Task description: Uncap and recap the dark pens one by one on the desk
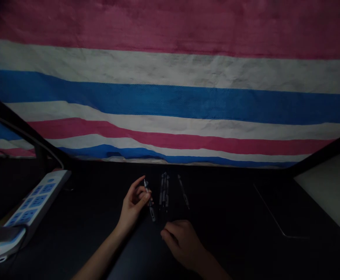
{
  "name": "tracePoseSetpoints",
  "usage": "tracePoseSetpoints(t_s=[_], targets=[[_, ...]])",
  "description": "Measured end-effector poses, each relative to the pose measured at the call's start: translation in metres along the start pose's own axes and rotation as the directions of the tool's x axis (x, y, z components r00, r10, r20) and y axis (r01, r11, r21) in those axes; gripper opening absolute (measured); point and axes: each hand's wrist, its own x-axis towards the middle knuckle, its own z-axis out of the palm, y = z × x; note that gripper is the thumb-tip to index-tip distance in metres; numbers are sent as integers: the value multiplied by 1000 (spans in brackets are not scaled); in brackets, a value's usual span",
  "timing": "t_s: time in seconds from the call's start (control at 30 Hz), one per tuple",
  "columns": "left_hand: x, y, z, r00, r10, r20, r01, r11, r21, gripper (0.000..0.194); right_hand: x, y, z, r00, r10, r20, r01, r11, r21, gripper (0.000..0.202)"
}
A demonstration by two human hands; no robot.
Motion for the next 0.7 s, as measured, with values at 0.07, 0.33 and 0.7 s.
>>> tracePoseSetpoints(t_s=[0.07,0.33,0.7], targets=[[0,0,0,1000,-2,-10,2,1000,13,50,0,0,-1,1000,5,2,-5,1000,-1,35],[2,-1,-1,999,-37,-38,39,998,49,44,0,-3,-3,1000,-4,-6,4,1000,28,33],[33,13,0,996,78,-33,-59,919,390,50,-1,-3,-5,998,-3,-56,7,996,86,30]])
